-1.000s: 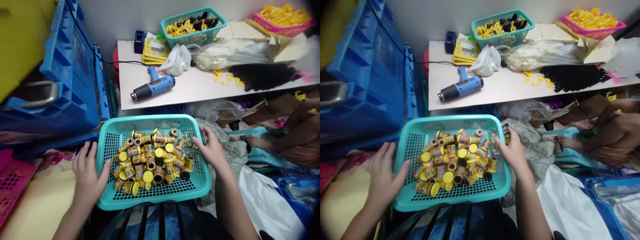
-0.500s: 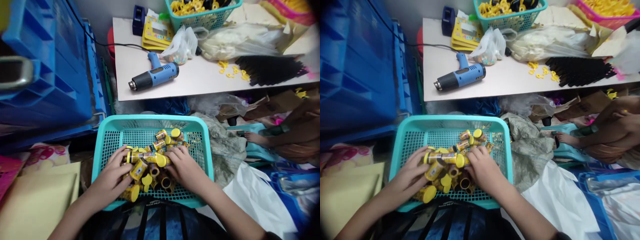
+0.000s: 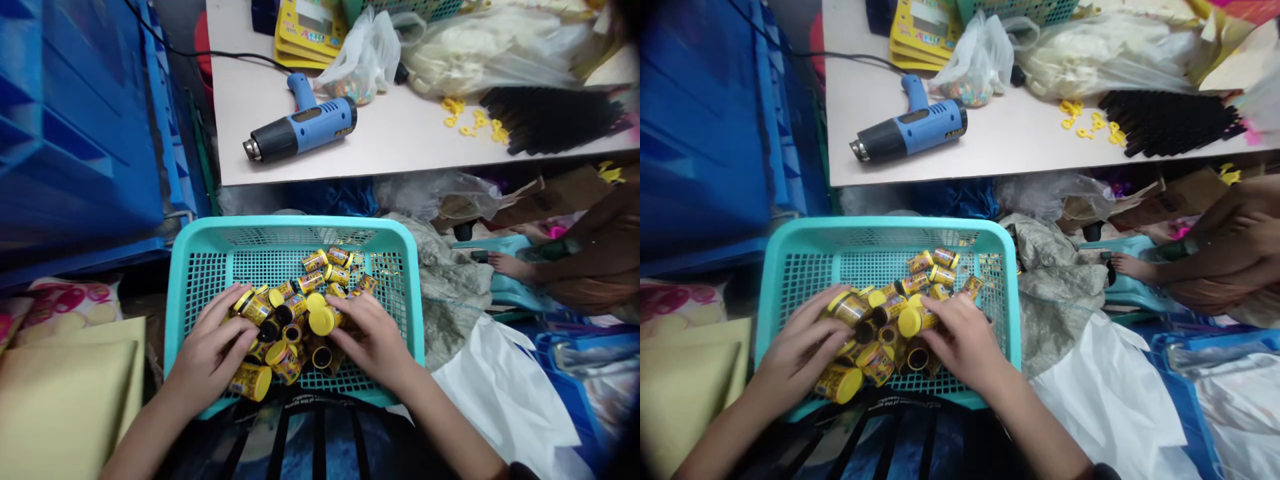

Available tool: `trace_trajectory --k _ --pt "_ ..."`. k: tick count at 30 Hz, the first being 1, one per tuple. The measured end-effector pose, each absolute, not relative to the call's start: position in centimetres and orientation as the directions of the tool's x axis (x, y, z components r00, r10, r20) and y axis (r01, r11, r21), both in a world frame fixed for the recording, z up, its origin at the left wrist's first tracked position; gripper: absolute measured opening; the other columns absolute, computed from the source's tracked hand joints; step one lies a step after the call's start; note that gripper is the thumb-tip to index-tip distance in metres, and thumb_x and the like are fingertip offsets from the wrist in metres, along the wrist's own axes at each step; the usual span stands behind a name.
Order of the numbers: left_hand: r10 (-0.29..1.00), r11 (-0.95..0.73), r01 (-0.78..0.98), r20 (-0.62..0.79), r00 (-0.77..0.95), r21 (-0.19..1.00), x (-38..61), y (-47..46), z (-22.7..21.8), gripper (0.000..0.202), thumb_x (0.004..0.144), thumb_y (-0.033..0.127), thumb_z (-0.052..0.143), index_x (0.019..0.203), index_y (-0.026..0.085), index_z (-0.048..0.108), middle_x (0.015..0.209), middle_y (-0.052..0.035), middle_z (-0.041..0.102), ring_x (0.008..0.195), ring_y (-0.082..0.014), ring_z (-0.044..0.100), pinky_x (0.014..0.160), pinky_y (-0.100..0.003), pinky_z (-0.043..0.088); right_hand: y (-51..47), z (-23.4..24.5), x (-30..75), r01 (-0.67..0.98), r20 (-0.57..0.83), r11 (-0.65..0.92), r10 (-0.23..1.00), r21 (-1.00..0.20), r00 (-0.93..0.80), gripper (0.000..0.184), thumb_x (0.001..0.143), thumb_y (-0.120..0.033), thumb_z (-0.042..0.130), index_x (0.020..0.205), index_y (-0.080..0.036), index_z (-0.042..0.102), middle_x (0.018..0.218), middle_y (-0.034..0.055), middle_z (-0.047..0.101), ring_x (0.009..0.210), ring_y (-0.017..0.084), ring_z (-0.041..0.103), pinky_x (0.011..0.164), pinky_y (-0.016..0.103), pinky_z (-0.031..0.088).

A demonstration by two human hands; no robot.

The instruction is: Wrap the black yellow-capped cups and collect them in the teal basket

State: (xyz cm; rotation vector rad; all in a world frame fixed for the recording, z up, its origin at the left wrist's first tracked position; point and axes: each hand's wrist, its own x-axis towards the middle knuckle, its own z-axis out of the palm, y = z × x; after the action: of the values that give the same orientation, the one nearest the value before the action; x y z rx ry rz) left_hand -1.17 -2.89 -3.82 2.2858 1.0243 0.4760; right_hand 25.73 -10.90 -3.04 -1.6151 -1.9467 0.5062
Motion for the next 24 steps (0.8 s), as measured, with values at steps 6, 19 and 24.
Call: trace_trajectory --k 6,19,24 --pt "0.777 -0.534 0.568 0.098 0.622 0.626 -0.7 -3.2 -3.8 0.017 0.09 0.018 0.048 0.083 0.019 0.063 0.143 -0.0088 0.046 0.133 -0.0291 0.043 0.11 -0.046 0.037 -10.5 -3.5 25.8 0.77 0.188 0.132 0.982 -0.625 -0.015 0.034 0.091 -0.035 0.056 0.121 -0.018 0.057 0.112 0.0017 0.059 0.104 0.005 0.054 0.092 0.022 0.047" --pt "0.611 -0.718 0.484 0.121 0.782 0.5 6.3 2.2 0.0 0.023 0.094 0.025 0.045 0.105 0.02 0.065 0.125 -0.0074 0.063 0.118 -0.0246 0.055 0.101 -0.045 0.044 -10.4 -2.8 25.8 0.742 0.223 0.146 0.975 -0.654 0.005 0.041 0.088 -0.046 0.058 0.123 -0.023 0.058 0.109 0.0018 0.058 0.1 0.005 0.054 0.09 0.018 0.045" --pt "0.516 -0.718 0.529 -0.164 0.841 0.453 11.4 4.3 -2.6 0.044 0.094 0.026 0.048 0.137 0.018 0.048 0.125 -0.0122 0.063 0.114 -0.0275 0.058 0.095 -0.044 0.048 -11.0 -3.1 25.9 0.766 0.27 0.167 0.963 -0.62 0.009 0.035 0.087 -0.048 0.06 0.095 -0.014 0.059 0.093 0.0007 0.06 0.09 0.005 0.055 0.083 0.018 0.04"
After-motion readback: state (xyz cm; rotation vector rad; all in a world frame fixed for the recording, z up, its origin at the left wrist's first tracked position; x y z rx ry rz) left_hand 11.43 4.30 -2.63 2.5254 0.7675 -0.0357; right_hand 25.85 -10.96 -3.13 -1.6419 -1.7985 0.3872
